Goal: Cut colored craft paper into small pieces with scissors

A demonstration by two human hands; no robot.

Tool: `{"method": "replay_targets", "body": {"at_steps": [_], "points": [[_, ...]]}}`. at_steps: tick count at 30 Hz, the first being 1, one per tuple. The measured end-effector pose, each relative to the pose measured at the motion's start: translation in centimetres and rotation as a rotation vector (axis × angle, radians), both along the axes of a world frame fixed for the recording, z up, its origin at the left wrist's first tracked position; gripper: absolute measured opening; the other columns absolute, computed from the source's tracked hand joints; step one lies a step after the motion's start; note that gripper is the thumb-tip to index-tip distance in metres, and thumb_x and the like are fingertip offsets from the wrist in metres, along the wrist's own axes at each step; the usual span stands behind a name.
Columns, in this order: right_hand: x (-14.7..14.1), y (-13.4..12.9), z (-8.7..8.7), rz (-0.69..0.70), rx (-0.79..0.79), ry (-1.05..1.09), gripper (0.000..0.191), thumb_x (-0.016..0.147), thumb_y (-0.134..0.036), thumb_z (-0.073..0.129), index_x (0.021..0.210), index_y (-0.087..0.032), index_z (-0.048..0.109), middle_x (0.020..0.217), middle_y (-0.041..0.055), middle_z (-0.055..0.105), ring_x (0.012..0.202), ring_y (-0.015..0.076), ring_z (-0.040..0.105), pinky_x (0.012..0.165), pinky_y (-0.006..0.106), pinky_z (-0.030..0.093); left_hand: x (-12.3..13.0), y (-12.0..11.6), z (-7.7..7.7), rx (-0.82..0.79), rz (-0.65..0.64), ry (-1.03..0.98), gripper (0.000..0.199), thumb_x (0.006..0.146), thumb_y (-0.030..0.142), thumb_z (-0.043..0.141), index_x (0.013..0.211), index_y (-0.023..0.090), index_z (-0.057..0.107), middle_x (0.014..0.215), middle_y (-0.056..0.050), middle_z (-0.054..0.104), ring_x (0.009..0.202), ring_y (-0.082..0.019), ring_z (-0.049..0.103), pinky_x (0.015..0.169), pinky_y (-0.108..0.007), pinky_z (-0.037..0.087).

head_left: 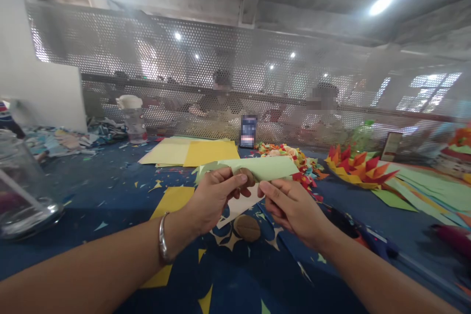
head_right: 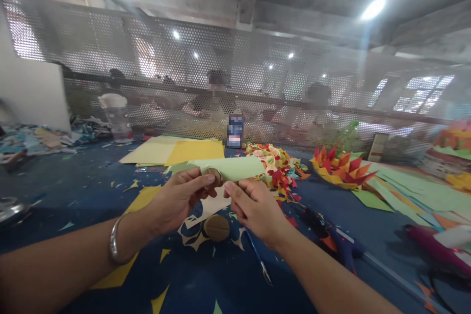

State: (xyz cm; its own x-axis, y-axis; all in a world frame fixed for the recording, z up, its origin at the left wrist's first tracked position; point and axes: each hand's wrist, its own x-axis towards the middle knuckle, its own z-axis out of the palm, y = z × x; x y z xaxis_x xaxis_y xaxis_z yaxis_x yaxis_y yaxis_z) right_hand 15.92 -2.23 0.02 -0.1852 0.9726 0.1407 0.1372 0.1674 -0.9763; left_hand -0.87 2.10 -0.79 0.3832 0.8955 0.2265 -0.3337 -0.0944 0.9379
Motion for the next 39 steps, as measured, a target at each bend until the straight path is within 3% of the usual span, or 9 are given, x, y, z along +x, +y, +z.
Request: {"method": "replay_targets", "body": {"at_steps": [6, 20, 29, 34, 39], "points": [[-0.2, -0.2, 0.0, 0.008, -0.035, 0.041, 0.03, 0.092, -0.044, 0.05, 0.077, -0.018, 0.053, 0.046, -0.0106, 0.037, 0.03, 0.0013, 0.025, 0.028, 0.013, 0.017, -0.1, 0.2, -0.4, 0.005, -0.06, -0.049, 0.011, 0.08, 0.027, 0.066, 0.076, 0.016, 0.066, 0.077, -0.002, 0.064, 0.068, -0.012, 0.057, 0.064, -0.028, 0.035], [-0.3, -0.2, 0.0, 0.005, -0.075, 0.077, 0.03, 0.091, -0.045, 0.05, 0.077, -0.018, 0.053, 0.046, -0.0098, 0.039, 0.029, 0.0016, 0.025, 0.027, 0.013, 0.018, -0.1, -0.1, -0.1, 0.015, -0.099, -0.066, 0.013, 0.08, 0.025, 0.065, 0.072, 0.016, 0.063, 0.076, -0.002, 0.063, 0.07, -0.012, 0.058, 0.069, -0.028, 0.038], [-0.2, -0.4, -0.1, 0.011, -0.058, 0.062, 0.03, 0.092, -0.045, 0.049, 0.078, -0.018, 0.052, 0.047, -0.0099, 0.038, 0.029, 0.0017, 0.025, 0.027, 0.013, 0.018, -0.1, -0.3, 0.2, -0.004, -0.095, -0.05, 0.013, 0.081, 0.025, 0.064, 0.073, 0.015, 0.063, 0.071, -0.002, 0.062, 0.068, -0.011, 0.057, 0.064, -0.025, 0.036], [-0.2, -0.2, -0.1, 0.012, -0.017, 0.029, 0.031, 0.093, -0.043, 0.048, 0.075, -0.018, 0.05, 0.047, -0.0105, 0.038, 0.029, 0.0017, 0.024, 0.027, 0.013, 0.018, 0.1, -0.6, 0.2, -0.026, -0.072, -0.03, 0.015, 0.082, 0.028, 0.063, 0.074, 0.014, 0.063, 0.073, -0.004, 0.065, 0.07, -0.012, 0.058, 0.065, -0.025, 0.037], [-0.3, -0.3, 0.2, 0.005, 0.001, 0.003, 0.029, 0.094, -0.043, 0.046, 0.079, -0.018, 0.051, 0.047, -0.0108, 0.037, 0.031, 0.0017, 0.024, 0.028, 0.013, 0.017, 0.1, -0.8, -0.2, -0.094, 0.031, 0.01, 0.015, 0.079, 0.032, 0.066, 0.075, 0.018, 0.065, 0.075, -0.001, 0.066, 0.073, -0.013, 0.057, 0.065, -0.026, 0.035]]}}
